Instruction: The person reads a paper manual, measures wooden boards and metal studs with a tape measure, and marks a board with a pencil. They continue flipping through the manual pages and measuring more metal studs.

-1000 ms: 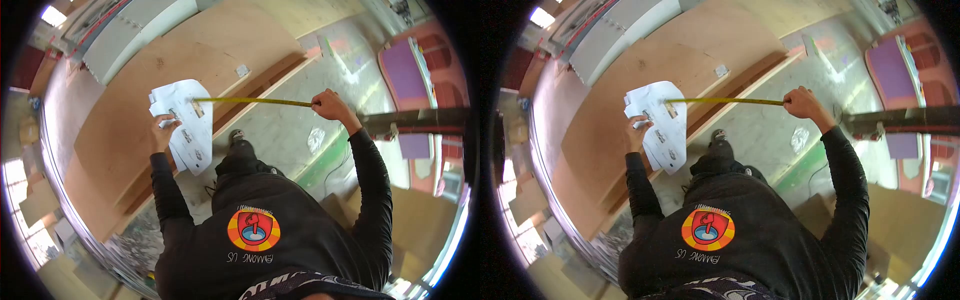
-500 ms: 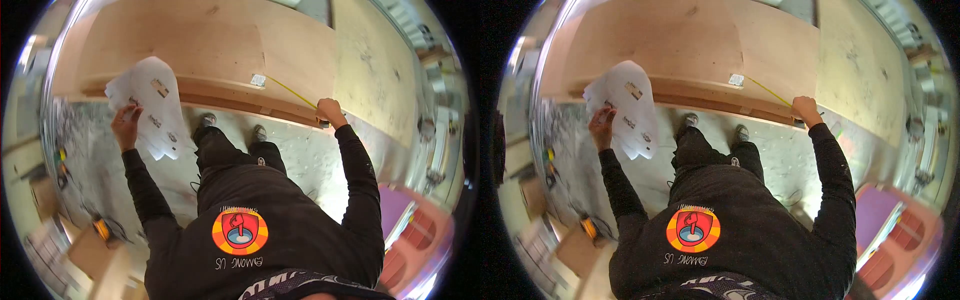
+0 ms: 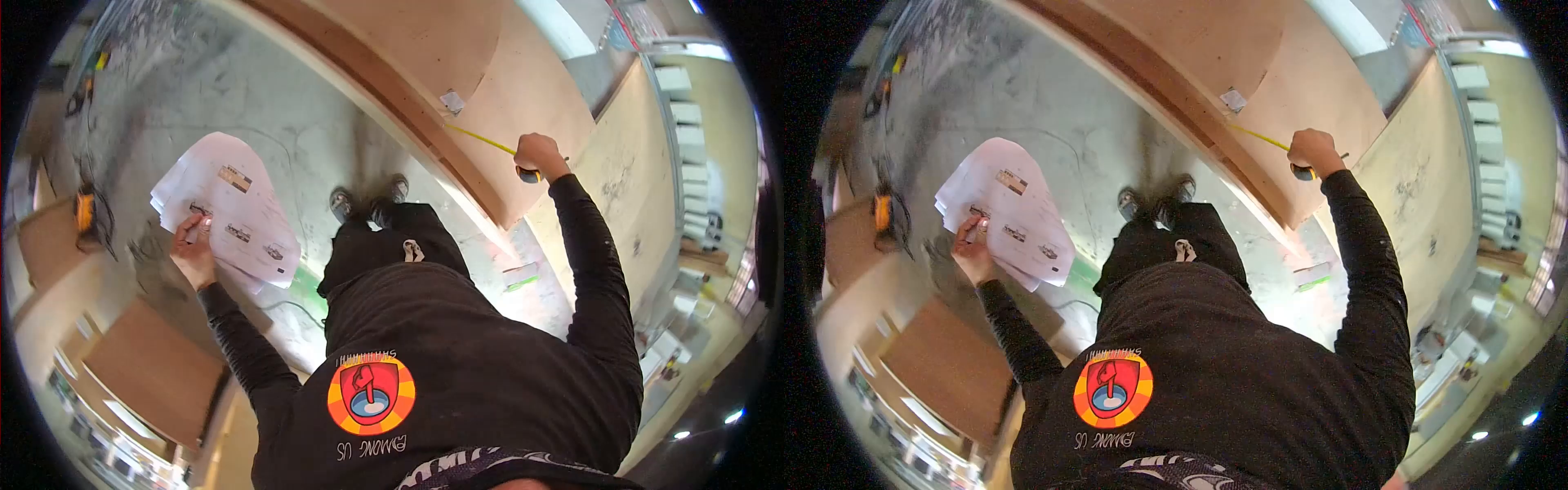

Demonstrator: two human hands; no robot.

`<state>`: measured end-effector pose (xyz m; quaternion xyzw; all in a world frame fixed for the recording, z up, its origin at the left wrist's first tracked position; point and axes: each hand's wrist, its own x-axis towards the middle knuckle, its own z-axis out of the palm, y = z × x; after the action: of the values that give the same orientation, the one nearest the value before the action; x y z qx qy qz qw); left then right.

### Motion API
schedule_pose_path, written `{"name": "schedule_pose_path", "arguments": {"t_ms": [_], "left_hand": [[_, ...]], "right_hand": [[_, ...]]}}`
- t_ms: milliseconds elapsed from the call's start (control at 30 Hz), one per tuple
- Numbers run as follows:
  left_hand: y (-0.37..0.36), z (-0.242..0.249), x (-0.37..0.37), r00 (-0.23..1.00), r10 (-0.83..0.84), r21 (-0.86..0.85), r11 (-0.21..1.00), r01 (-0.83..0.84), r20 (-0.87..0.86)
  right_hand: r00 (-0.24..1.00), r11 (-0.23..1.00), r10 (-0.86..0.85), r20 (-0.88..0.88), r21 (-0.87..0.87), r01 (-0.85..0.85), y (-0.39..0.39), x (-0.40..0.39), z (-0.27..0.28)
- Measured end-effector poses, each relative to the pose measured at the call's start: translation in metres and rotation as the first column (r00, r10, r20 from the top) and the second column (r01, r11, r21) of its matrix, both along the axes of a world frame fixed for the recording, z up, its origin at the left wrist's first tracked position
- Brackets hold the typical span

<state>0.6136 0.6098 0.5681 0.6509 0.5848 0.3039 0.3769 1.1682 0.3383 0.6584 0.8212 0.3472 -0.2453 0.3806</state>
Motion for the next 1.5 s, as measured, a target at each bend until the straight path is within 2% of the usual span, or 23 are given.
{"name": "schedule_pose_path", "arguments": {"t_ms": [33,100,167,233,267,300,367,433,500,567,633,767,833,933,1067,1133,1267,1367,1500], "left_hand": [[0.035,0.025,-0.011,0.999,-0.029,-0.006,1.000,0.029,-0.023],[0.109,0.058,-0.044,0.964,-0.219,0.119,0.964,0.238,-0.154],[0.176,0.074,-0.093,0.948,-0.219,0.048,0.971,0.236,-0.230],[0.191,0.045,-0.165,0.963,-0.121,-0.020,0.993,0.120,-0.241],[0.201,0.015,-0.207,0.983,-0.060,-0.031,0.998,0.056,-0.176],[0.211,-0.003,-0.236,0.983,-0.025,-0.057,0.998,0.015,-0.182],[0.217,-0.020,-0.261,0.986,-0.017,0.086,0.996,0.031,-0.168],[0.229,-0.013,-0.247,0.992,-0.002,0.044,0.999,0.008,-0.126],[0.215,-0.010,-0.239,0.990,0.020,0.058,0.998,-0.012,-0.140],[0.159,-0.026,-0.263,0.980,0.052,0.065,0.997,-0.040,-0.193],[0.099,-0.047,-0.296,0.990,0.133,0.032,0.991,-0.132,-0.045],[0.024,-0.079,-0.347,0.973,0.192,0.023,0.981,-0.190,-0.127],[-0.009,-0.089,-0.371,0.958,0.257,-0.018,0.965,-0.262,-0.129],[-0.049,-0.104,-0.409,0.932,0.347,-0.041,0.935,-0.353,-0.106],[-0.052,-0.133,-0.454,0.933,0.343,-0.043,0.936,-0.349,-0.106],[-0.047,-0.144,-0.468,0.940,0.319,-0.031,0.945,-0.325,-0.125],[-0.049,-0.154,-0.483,0.926,0.363,-0.062,0.927,-0.370,-0.105],[-0.052,-0.156,-0.489,0.920,0.372,-0.042,0.924,-0.380,-0.128],[-0.050,-0.166,-0.503,0.928,0.369,-0.043,0.928,-0.371,-0.051]], "right_hand": [[0.999,1.000,-0.029,-0.023,-0.006,0.029,0.018,-0.013,0.004],[0.994,0.994,-0.109,-0.016,0.028,0.109,0.055,-0.055,-0.002],[0.976,0.978,-0.208,-0.059,-0.031,0.206,0.096,-0.133,-0.019],[0.987,0.987,-0.152,-0.058,-0.051,0.149,0.156,-0.180,-0.046],[0.993,0.992,-0.108,-0.055,-0.071,0.103,0.185,-0.197,-0.064],[0.998,0.996,-0.042,-0.047,-0.085,0.038,0.210,-0.207,-0.080],[0.997,0.990,0.063,-0.050,-0.124,-0.068,0.250,-0.207,-0.093],[0.995,0.991,0.073,-0.061,-0.108,-0.079,0.256,-0.201,-0.092],[0.996,0.990,0.066,-0.062,-0.121,-0.074,0.239,-0.193,-0.093],[0.991,0.982,0.116,-0.064,-0.144,-0.124,0.218,-0.195,-0.100],[0.977,0.960,0.201,-0.073,-0.185,-0.211,0.195,-0.215,-0.112],[0.951,0.928,0.300,-0.082,-0.206,-0.310,0.180,-0.246,-0.149],[0.957,0.912,0.288,-0.030,-0.296,-0.284,0.169,-0.257,-0.164],[0.952,0.896,0.304,-0.033,-0.330,-0.297,0.159,-0.291,-0.169],[0.945,0.874,0.325,-0.028,-0.372,-0.312,0.181,-0.341,-0.185],[0.922,0.865,0.384,-0.044,-0.332,-0.376,0.191,-0.350,-0.192],[0.922,0.839,0.383,-0.052,-0.399,-0.371,0.189,-0.355,-0.203],[0.915,0.858,0.402,-0.017,-0.341,-0.383,0.180,-0.366,-0.200],[0.928,0.878,0.373,-0.001,-0.323,-0.354,0.181,-0.374,-0.204]]}}
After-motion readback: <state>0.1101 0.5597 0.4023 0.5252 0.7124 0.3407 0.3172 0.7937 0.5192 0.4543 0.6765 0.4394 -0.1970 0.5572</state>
